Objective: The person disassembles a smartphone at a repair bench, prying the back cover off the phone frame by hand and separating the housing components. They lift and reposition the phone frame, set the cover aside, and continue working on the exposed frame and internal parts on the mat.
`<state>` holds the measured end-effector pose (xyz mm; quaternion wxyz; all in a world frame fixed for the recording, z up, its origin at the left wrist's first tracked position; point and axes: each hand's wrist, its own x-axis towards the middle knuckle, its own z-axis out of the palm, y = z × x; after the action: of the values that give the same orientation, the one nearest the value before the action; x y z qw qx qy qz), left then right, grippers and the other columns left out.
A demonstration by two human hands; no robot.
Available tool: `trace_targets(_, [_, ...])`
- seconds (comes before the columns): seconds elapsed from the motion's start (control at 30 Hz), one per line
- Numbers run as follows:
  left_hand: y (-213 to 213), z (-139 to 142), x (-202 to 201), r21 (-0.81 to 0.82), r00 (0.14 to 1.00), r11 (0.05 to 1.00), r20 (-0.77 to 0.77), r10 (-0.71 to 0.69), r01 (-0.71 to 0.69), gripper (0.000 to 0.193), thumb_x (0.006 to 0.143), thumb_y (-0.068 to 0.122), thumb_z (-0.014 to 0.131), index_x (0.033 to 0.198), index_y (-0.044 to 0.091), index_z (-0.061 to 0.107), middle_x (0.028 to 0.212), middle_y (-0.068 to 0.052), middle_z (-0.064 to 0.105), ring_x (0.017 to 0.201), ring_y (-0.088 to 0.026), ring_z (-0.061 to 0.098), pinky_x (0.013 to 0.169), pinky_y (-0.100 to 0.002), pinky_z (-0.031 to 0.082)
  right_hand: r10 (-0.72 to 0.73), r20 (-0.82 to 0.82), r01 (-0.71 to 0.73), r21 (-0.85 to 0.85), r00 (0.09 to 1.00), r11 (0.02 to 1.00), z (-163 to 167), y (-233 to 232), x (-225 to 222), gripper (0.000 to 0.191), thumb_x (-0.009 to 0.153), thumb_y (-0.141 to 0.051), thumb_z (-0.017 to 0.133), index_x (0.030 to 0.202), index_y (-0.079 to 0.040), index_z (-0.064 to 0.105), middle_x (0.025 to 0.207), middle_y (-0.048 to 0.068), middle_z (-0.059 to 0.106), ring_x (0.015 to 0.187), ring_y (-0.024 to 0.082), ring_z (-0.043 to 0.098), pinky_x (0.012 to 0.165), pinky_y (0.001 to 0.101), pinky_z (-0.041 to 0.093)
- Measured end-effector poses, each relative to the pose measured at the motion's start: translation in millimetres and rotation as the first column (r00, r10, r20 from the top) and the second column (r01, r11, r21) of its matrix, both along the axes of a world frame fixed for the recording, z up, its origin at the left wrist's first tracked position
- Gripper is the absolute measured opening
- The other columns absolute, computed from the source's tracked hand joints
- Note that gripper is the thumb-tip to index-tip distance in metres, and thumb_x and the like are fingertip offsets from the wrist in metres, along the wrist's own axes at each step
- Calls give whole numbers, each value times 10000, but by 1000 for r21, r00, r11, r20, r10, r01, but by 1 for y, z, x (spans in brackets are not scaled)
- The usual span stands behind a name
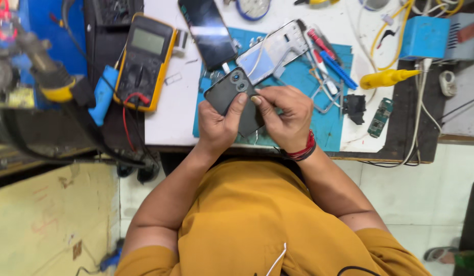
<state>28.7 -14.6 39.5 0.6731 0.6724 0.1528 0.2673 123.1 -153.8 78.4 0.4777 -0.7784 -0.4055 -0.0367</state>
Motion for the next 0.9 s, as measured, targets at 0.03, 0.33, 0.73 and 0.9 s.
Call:
trace_targets(0.03, [4,3,5,53,999,999,32,-8,6,157,1012,135,702,1057,-13,733,918,-75,779,808,-117,728,744,-255,563,-33,79,33,-3,996,999,4,1,2,82,954,-53,795,1005,-13,744,952,116,755,839,272,721,771,346,536])
trace_targets(0.33, [44,-7,24,185,958,951,-94,269,-249,211,967,172,757,890,-24,744,787,-98,766,687,-169,733,674,-308,550,45,-384,71,282,922,957,-12,-38,3,73,1031,-20,663,982,10,708,920,103,715,743,136,623,686,264,491])
trace_targets(0.73, [65,-18,23,-151,957,962,146,251,-229,163,1049,128,689,991,-24,703,952,1,717,851,-74,618,776,-241,496,-38,-503,19,-43,863,999,-8,-68,16,301,1042,-83,642,1318,36,659,1025,70,739,927,95,678,859,248,551])
trace_targets(0.9, [32,-23,18,-226,968,949,74,240,-218,201,1081,133,663,945,-12,697,889,16,679,788,-52,561,710,-229,445,83,-820,15,110,566,994,-52,-20,-6,246,1008,-150,681,1190,17,686,944,3,730,821,58,661,746,229,551])
